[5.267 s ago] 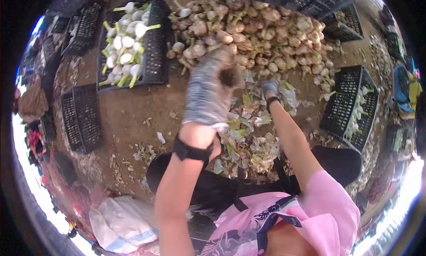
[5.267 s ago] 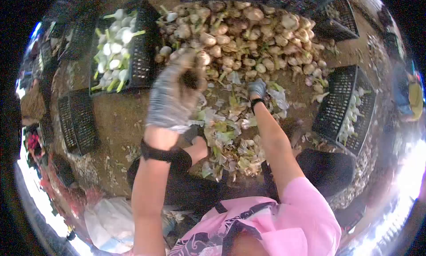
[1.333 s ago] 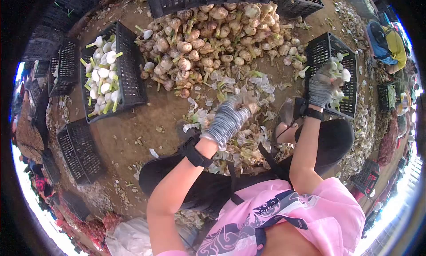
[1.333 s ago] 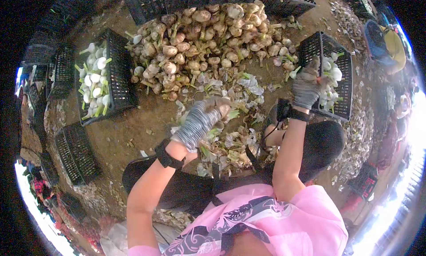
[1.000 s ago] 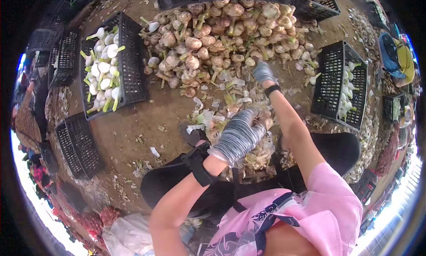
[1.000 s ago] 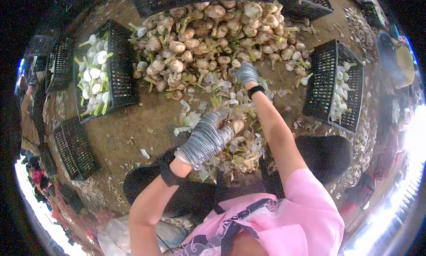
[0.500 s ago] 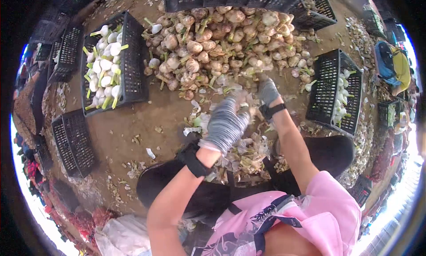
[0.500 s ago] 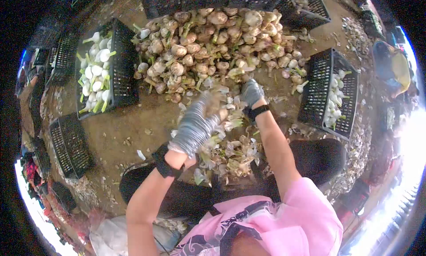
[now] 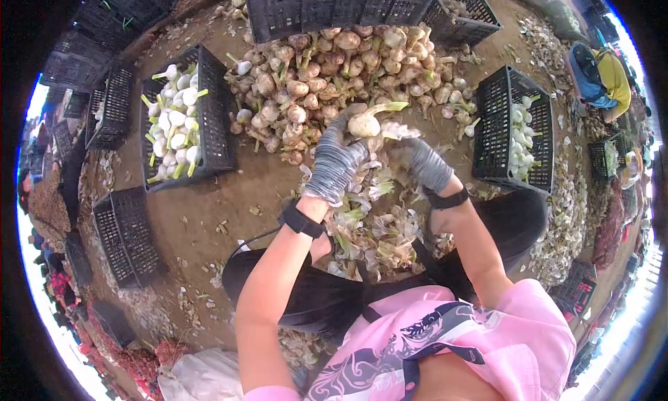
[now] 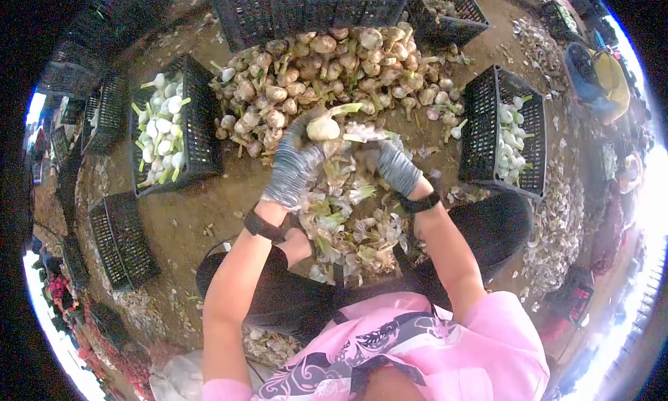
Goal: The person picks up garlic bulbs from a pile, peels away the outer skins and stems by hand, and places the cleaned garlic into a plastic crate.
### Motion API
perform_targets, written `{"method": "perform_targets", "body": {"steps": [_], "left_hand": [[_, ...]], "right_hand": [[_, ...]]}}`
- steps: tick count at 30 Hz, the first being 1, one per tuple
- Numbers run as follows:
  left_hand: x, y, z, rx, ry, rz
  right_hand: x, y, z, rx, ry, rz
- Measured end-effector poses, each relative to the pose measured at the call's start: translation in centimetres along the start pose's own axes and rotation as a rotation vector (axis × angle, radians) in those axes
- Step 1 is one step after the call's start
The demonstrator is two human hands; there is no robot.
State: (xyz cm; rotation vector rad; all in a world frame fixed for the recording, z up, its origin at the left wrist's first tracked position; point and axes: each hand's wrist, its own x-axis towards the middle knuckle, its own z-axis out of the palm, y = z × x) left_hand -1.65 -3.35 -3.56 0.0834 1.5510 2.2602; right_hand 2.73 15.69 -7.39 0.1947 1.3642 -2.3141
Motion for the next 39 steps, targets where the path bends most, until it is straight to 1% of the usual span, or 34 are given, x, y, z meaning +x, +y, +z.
{"method": "perform_targets", "body": {"steps": [1, 3, 4, 5, 7, 8, 9, 11, 12, 13, 15, 16, 17, 18, 19, 20, 22, 23, 24, 25, 26, 27, 28, 29, 30, 31, 32, 33, 34, 35, 36, 37, 39], "left_hand": [[0.2, 0.3, 0.0, 0.001, 0.000, 0.004], [0.3, 0.8, 0.1, 0.301, 0.020, 0.179], [0.4, 0.6, 0.2, 0.338, 0.038, 0.181], [0.4, 0.6, 0.3, 0.334, 0.036, 0.182], [0.0, 0.8, 0.6, 0.394, 0.010, 0.172], [-0.3, 1.1, 1.0, 0.496, 0.019, 0.265], [-0.4, 1.0, 1.1, 0.496, 0.012, 0.265], [-0.5, 1.2, 1.2, 0.568, -0.020, 0.332], [-0.4, 1.5, 1.1, 0.687, -0.044, 0.365], [-0.5, 1.6, 1.2, 0.689, -0.043, 0.364], [-0.9, 2.6, 1.7, 0.885, 0.004, 0.536], [-1.0, 2.6, 1.7, 0.885, 0.003, 0.532], [-1.0, 2.5, 1.8, 0.812, -0.017, 0.470], [-1.0, 2.5, 1.8, 0.739, -0.037, 0.409], [-1.0, 2.5, 1.7, 0.738, -0.038, 0.408], [-1.1, 2.5, 1.7, 0.771, -0.041, 0.419], [-1.1, 2.2, 1.4, 0.804, -0.045, 0.428], [-1.0, 1.9, 1.2, 0.729, -0.076, 0.370], [-0.8, 1.6, 1.2, 0.652, -0.106, 0.312], [-0.8, 1.3, 1.1, 0.650, -0.107, 0.311], [-0.8, 1.1, 1.2, 0.587, -0.107, 0.267], [-0.8, 1.0, 1.2, 0.526, -0.106, 0.223], [-0.7, 0.9, 1.1, 0.526, -0.107, 0.223], [-0.7, 1.0, 1.3, 0.435, -0.123, 0.204], [-0.7, 1.0, 1.4, 0.344, -0.139, 0.184], [-0.8, 1.2, 1.4, 0.345, -0.142, 0.183], [-1.1, 2.0, 1.7, 0.275, -0.149, 0.129], [-1.4, 2.4, 1.8, 0.204, -0.155, 0.076], [-1.5, 2.4, 1.7, 0.204, -0.155, 0.076], [-1.6, 2.3, 1.5, 0.007, -0.181, -0.058], [-1.6, 2.1, 1.5, -0.190, -0.206, -0.194], [-1.6, 1.8, 1.5, -0.191, -0.207, -0.194], [-1.5, 1.2, 1.3, -0.476, -0.208, -0.293]], "right_hand": [[-0.2, 0.1, -0.3, -0.421, 0.075, -0.052], [-0.8, 0.3, -0.7, -1.261, 0.234, -0.151], [-1.1, 0.3, -0.9, -1.682, 0.317, -0.196], [-1.2, -0.7, -0.4, -1.686, 0.318, -0.194], [-1.4, -3.5, 2.0, -0.580, 0.268, -0.142], [-1.1, -3.1, 3.1, -0.368, 0.300, -0.277], [-0.8, -3.3, 4.2, -0.367, 0.306, -0.280], [-0.5, -4.0, 6.1, -0.259, 0.378, -0.224], [0.2, -3.1, 5.6, -0.259, 0.408, -0.255], [0.5, -2.9, 5.8, -0.257, 0.407, -0.254], [0.7, -2.4, 6.2, 0.030, 0.380, -0.230], [1.1, -1.6, 5.5, 0.007, 0.348, -0.293], [0.9, -1.7, 5.6, 0.008, 0.350, -0.291], [0.7, -1.9, 5.7, 0.002, 0.344, -0.345], [0.6, -2.1, 5.8, -0.004, 0.337, -0.398], [0.5, -2.3, 5.5, -0.004, 0.337, -0.397], [0.4, -2.9, 4.3, -0.234, 0.228, -0.429], [0.3, -3.2, 4.0, -0.234, 0.232, -0.428], [0.2, -3.4, 3.9, -0.350, 0.259, -0.390], [0.1, -3.8, 3.7, -0.465, 0.284, -0.350], [-0.1, -4.4, 3.9, -0.507, 0.286, -0.278], [-0.3, -4.9, 4.3, -0.507, 0.286, -0.278], [-0.6, -5.5, 4.8, -0.561, 0.252, -0.309], [-0.8, -5.8, 5.1, -0.615, 0.218, -0.340], [-0.9, -5.8, 4.9, -0.614, 0.220, -0.340], [-1.0, -5.9, 4.6, -0.565, 0.205, -0.325], [-1.1, -5.9, 4.4, -0.516, 0.191, -0.310], [-1.2, -5.9, 4.5, -0.515, 0.192, -0.311], [-1.4, -6.0, 4.5, -0.529, 0.197, -0.340], [-1.6, -6.0, 4.6, -0.544, 0.201, -0.367], [-1.8, -6.1, 4.6, -0.600, 0.239, -0.334], [-2.0, -6.1, 4.8, -0.601, 0.241, -0.333], [-2.3, -6.1, 5.4, -0.587, 0.194, -0.311]]}}
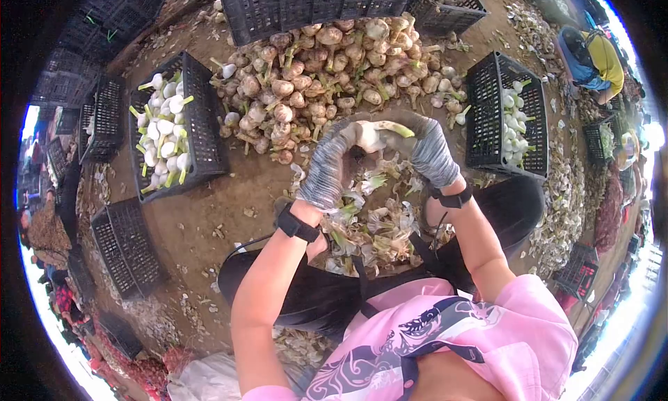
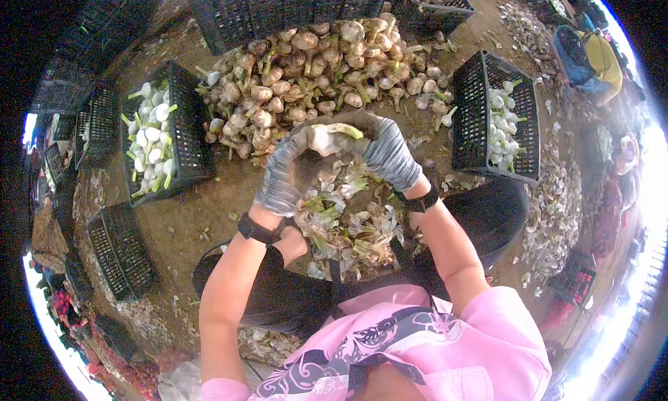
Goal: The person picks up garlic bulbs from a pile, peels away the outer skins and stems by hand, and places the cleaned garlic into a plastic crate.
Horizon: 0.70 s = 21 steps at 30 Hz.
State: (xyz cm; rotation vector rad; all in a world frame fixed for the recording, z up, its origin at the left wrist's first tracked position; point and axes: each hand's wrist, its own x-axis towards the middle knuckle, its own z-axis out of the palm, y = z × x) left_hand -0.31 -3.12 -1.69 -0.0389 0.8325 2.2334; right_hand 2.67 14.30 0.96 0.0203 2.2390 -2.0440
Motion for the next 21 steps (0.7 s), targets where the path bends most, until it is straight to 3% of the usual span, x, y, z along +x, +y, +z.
{"method": "perform_targets", "body": {"steps": [1, 5, 7, 10, 11, 14, 15, 16, 19, 21], "left_hand": [[0.2, -0.5, -0.1, -0.032, 0.085, -0.007], [0.4, -0.5, -0.1, -0.118, 0.093, -0.025], [0.4, 0.0, 0.4, 0.148, 0.122, 0.129], [0.2, 0.7, 1.7, 0.354, 0.179, 0.185], [0.9, 0.2, 1.6, 0.634, 0.138, 0.420], [0.9, 0.0, 0.9, 0.670, 0.164, 0.454], [0.8, 0.1, 1.2, 0.601, 0.195, 0.443], [0.7, 0.2, 1.3, 0.602, 0.195, 0.442], [0.6, 0.4, 0.6, 0.683, 0.228, 0.459], [0.8, 0.6, -0.6, 0.750, 0.280, 0.330]], "right_hand": [[-0.1, 0.4, 0.1, -0.035, 0.007, -0.025], [-0.2, 0.4, 0.3, -0.134, 0.009, -0.021], [0.1, 1.2, 1.0, 0.170, 0.089, 0.003], [0.2, 1.7, 2.6, 0.182, 0.231, -0.002], [0.5, 2.0, 2.5, 0.272, 0.231, -0.002], [0.5, 1.7, 2.6, 0.174, 0.193, -0.018], [0.0, 0.0, 3.0, 0.371, 0.170, 0.095], [0.0, 0.2, 2.8, 0.372, 0.170, 0.096], [0.1, 2.2, 1.9, 0.089, 0.191, 0.100], [-0.1, 2.4, 2.2, 0.004, 0.198, 0.084]]}}
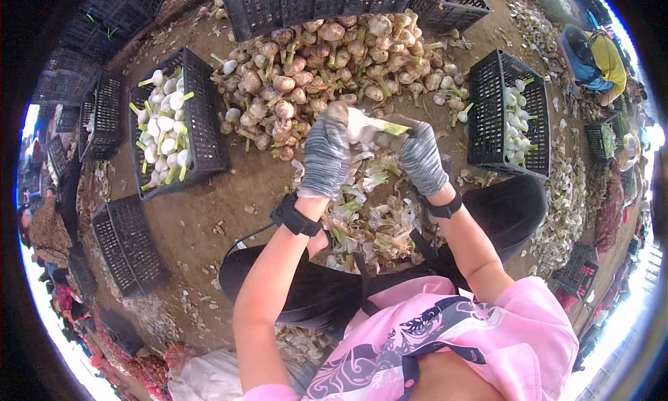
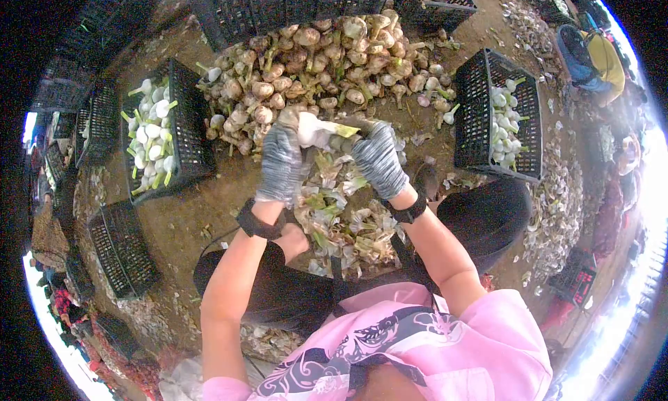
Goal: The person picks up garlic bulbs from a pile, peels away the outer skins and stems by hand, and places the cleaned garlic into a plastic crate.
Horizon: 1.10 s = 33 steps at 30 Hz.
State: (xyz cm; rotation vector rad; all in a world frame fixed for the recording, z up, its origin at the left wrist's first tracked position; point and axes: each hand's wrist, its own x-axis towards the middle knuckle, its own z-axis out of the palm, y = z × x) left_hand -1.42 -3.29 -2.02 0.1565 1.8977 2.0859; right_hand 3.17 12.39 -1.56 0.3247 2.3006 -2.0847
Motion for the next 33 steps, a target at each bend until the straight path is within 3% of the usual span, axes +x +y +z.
{"method": "perform_targets", "body": {"steps": [1, 4, 5, 7, 9, 10, 11, 12, 13, 14, 15, 16, 17, 18, 20, 21, 24, 26, 30, 33], "left_hand": [[0.1, -0.4, -0.3, -0.002, 0.001, -0.002], [0.5, 1.4, -0.8, -0.328, -0.039, -0.539], [0.6, 1.3, -1.0, -0.327, -0.036, -0.538], [0.8, 1.0, -1.5, -0.355, -0.048, -0.728], [0.7, 0.6, -1.4, -0.357, -0.077, -0.682], [0.7, -0.8, -1.3, 0.035, 0.020, -0.233], [-0.1, 0.4, -0.4, 0.190, 0.037, -0.055], [-1.0, 1.7, 0.4, 0.353, 0.081, 0.117], [-0.9, 1.4, 0.7, 0.352, 0.078, 0.117], [-0.9, 0.9, 0.9, 0.410, 0.001, 0.209], [-0.9, 0.5, 1.0, 0.466, -0.075, 0.300], [-0.6, 0.2, 1.1, 0.164, -0.138, 0.140], [-0.7, 1.3, 0.9, 0.165, -0.138, 0.142], [-1.0, 3.1, 0.5, -0.014, -0.197, -0.102], [-0.9, 2.8, 0.1, -0.236, -0.260, -0.189], [-0.9, 2.6, -0.1, -0.344, -0.286, -0.238], [-0.7, 2.5, -0.3, -0.440, -0.312, -0.217], [-0.7, 2.0, -0.4, -0.540, -0.322, -0.224], [-0.7, 1.3, -0.4, -0.826, -0.308, -0.319], [-0.9, 2.3, -0.3, -1.003, -0.332, -0.315]], "right_hand": [[-0.2, 0.1, 0.0, -0.082, 0.010, -0.026], [-0.7, -0.1, -0.6, -0.027, -0.081, -0.039], [-0.8, -0.2, -0.7, -0.007, -0.146, -0.104], [-1.4, -0.5, 0.1, 0.030, -0.081, -0.072], [-1.5, -1.8, 0.5, 0.249, -0.045, 0.115], [-1.0, -0.7, 0.3, 0.206, -0.041, 0.080], [-0.6, 0.1, -0.1, 0.204, -0.041, 0.078], [-0.4, 0.7, -0.4, -0.007, -0.017, -0.015], [-0.4, 1.1, -0.7, -0.217, 0.011, -0.106], [-0.5, 0.9, -0.7, -0.217, 0.016, -0.104], [-0.6, 0.4, -0.6, 0.035, 0.002, -0.077], [-0.7, 0.1, -0.5, 0.288, -0.013, -0.051], [-0.8, -0.1, -0.3, 0.288, -0.013, -0.053], [-0.7, -0.3, 0.0, 0.556, 0.007, 0.060], [-0.6, 0.1, -0.2, 1.086, -0.048, 0.246], [-0.6, 0.5, 0.0, 1.086, -0.048, 0.245], [-0.9, 0.6, 0.9, 0.583, 0.077, 0.029], [-1.2, 0.0, 0.7, 0.283, 0.046, -0.146], [-1.1, 0.0, 0.7, 0.497, 0.066, -0.077], [-1.2, -1.2, 0.5, 0.197, 0.112, -0.105]]}}
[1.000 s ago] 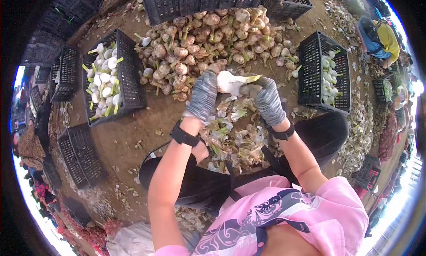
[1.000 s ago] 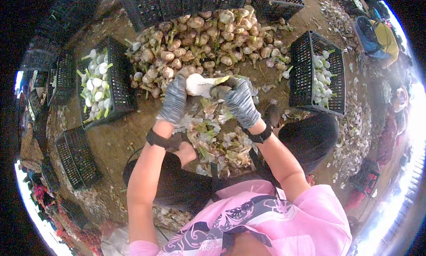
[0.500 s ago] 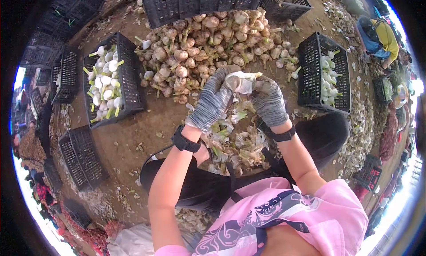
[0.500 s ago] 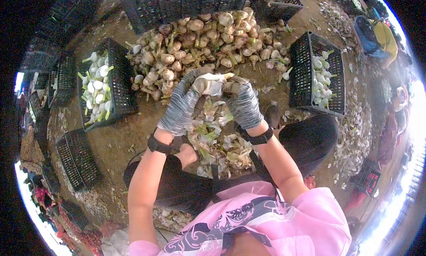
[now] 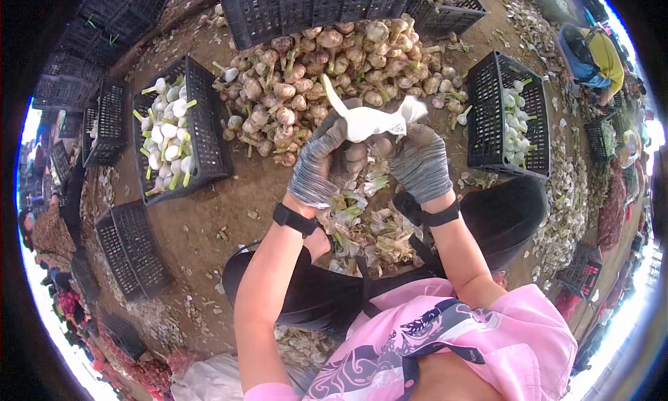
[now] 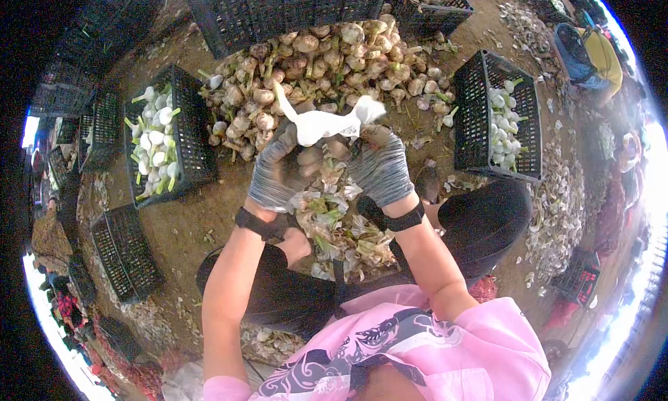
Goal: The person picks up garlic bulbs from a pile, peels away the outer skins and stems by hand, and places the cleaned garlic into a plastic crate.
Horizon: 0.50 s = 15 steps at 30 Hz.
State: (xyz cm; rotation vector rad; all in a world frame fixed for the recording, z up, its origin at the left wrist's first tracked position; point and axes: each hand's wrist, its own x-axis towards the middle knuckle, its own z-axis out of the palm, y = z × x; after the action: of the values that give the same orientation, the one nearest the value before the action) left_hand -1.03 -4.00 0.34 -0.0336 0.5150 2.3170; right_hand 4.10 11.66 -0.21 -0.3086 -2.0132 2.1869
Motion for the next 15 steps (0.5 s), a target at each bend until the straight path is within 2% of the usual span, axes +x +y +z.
{"method": "perform_targets", "body": {"steps": [1, 2, 3, 4, 5, 6, 7, 8, 10, 11, 12, 14, 15], "left_hand": [[0.0, 0.1, 0.0, 0.001, -0.001, -0.001], [0.2, 0.2, 0.1, 0.137, 0.072, 0.019], [0.3, 0.3, 0.1, 0.274, 0.144, 0.038], [0.5, 0.2, 0.0, 0.276, 0.142, 0.035], [0.6, -0.1, -0.2, 0.408, 0.233, 0.082], [0.7, -0.3, -0.3, 0.539, 0.323, 0.131], [0.8, -0.6, -0.3, 0.520, 0.340, 0.153], [0.9, -0.8, -0.1, 0.520, 0.340, 0.153], [0.8, -1.1, 0.1, 0.363, 0.329, 0.164], [0.9, -1.2, -0.6, 0.323, 0.340, 0.157], [1.0, -1.2, -1.2, 0.324, 0.342, 0.153], [1.2, -0.7, -1.9, 0.450, 0.407, 0.135], [1.1, -0.4, -2.1, 0.572, 0.446, 0.167]], "right_hand": [[0.3, -0.1, -0.2, 0.524, -0.019, 0.201], [0.5, -0.1, -0.4, 1.049, -0.037, 0.398], [0.5, 0.4, -0.5, 0.890, -0.003, 0.275], [0.5, 1.7, -1.0, 0.891, 0.000, 0.272], [0.6, 2.1, -1.3, 0.369, 0.001, 0.049], [0.4, 2.4, -1.6, 0.238, -0.012, 0.034], [0.2, 2.7, -1.8, 0.106, -0.023, 0.018], [-0.1, 2.4, -1.4, 0.106, -0.023, 0.018], [-0.3, 2.2, -0.7, -0.210, -0.032, -0.362], [0.0, 2.4, -1.0, -0.338, -0.085, -0.489], [-0.4, 2.7, -1.0, -0.337, -0.083, -0.485], [-1.0, 2.8, -0.4, 0.373, 0.040, 0.008], [-0.6, 1.9, -0.9, 0.518, -0.056, 0.106]]}}
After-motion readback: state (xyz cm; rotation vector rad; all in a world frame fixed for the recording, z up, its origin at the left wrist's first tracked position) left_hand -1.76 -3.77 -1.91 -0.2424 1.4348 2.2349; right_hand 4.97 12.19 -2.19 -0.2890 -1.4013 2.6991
